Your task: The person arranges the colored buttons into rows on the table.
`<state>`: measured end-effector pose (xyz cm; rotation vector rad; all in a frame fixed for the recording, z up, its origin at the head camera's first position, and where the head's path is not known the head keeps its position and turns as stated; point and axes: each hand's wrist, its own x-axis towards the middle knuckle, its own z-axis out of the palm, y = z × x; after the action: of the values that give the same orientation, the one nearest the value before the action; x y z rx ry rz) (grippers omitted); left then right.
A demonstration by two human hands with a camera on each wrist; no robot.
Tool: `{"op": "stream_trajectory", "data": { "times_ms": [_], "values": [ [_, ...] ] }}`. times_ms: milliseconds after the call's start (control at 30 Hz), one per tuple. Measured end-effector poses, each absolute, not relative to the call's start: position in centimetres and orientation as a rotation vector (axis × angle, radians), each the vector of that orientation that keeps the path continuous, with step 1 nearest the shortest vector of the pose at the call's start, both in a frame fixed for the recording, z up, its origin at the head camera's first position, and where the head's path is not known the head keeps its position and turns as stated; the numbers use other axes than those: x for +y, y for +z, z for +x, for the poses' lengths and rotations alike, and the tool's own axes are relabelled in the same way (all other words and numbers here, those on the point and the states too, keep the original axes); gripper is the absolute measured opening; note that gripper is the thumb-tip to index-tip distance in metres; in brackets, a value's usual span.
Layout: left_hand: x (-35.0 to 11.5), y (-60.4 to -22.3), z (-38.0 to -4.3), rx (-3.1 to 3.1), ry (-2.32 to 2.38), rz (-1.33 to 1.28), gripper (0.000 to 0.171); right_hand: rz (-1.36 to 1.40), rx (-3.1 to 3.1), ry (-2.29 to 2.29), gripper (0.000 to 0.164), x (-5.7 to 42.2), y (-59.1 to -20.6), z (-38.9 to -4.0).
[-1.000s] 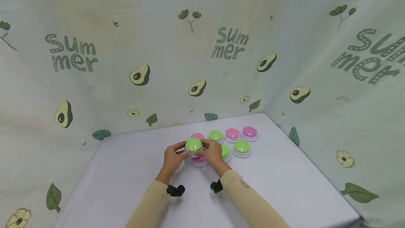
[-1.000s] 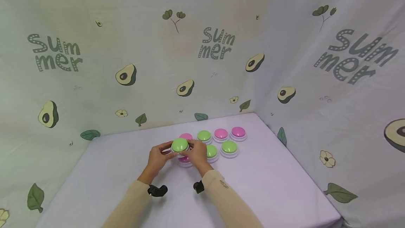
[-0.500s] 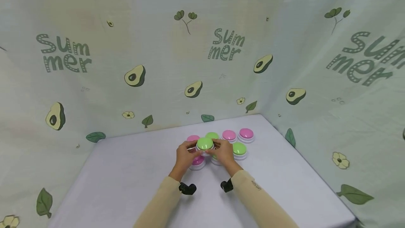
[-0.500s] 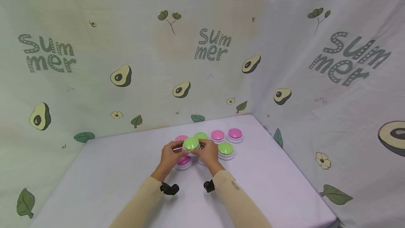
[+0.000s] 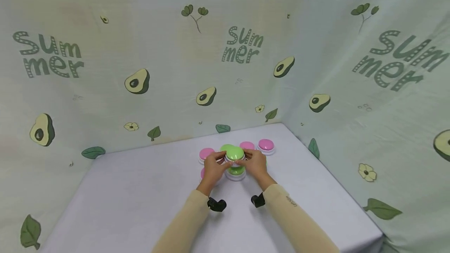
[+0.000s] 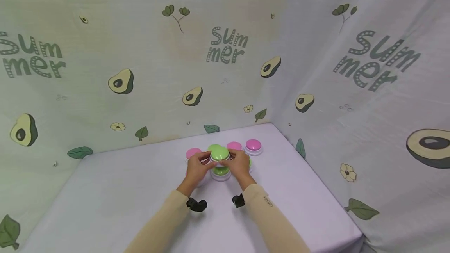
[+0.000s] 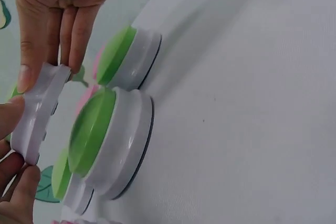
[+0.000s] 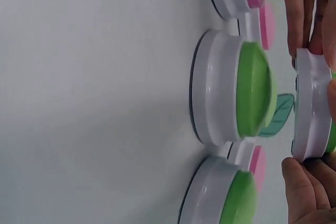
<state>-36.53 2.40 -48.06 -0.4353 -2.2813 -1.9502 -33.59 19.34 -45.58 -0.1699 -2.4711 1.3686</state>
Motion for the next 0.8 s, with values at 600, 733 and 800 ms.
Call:
{"op": "stream_trajectory", "data": {
  "times_ms": [600,733,800],
  "values": [
    [9.6,-48.0,-36.4,-2.316,-1.976,-0.679,0.057,-0.301,-2.435,1.313,0.061,26.1,-45.3,-32.8],
    [11.2,-48.1,-36.1,-2.362,-1.963,-0.720,0.061,-0.328,-2.417,1.308,0.063,27.6,-45.8,-32.7],
    [12.0,-48.2,-35.9,-2.394,-1.948,-0.725,0.062,-0.346,-2.421,1.287,0.063,28.4,-46.0,-32.6]
  ]
}}
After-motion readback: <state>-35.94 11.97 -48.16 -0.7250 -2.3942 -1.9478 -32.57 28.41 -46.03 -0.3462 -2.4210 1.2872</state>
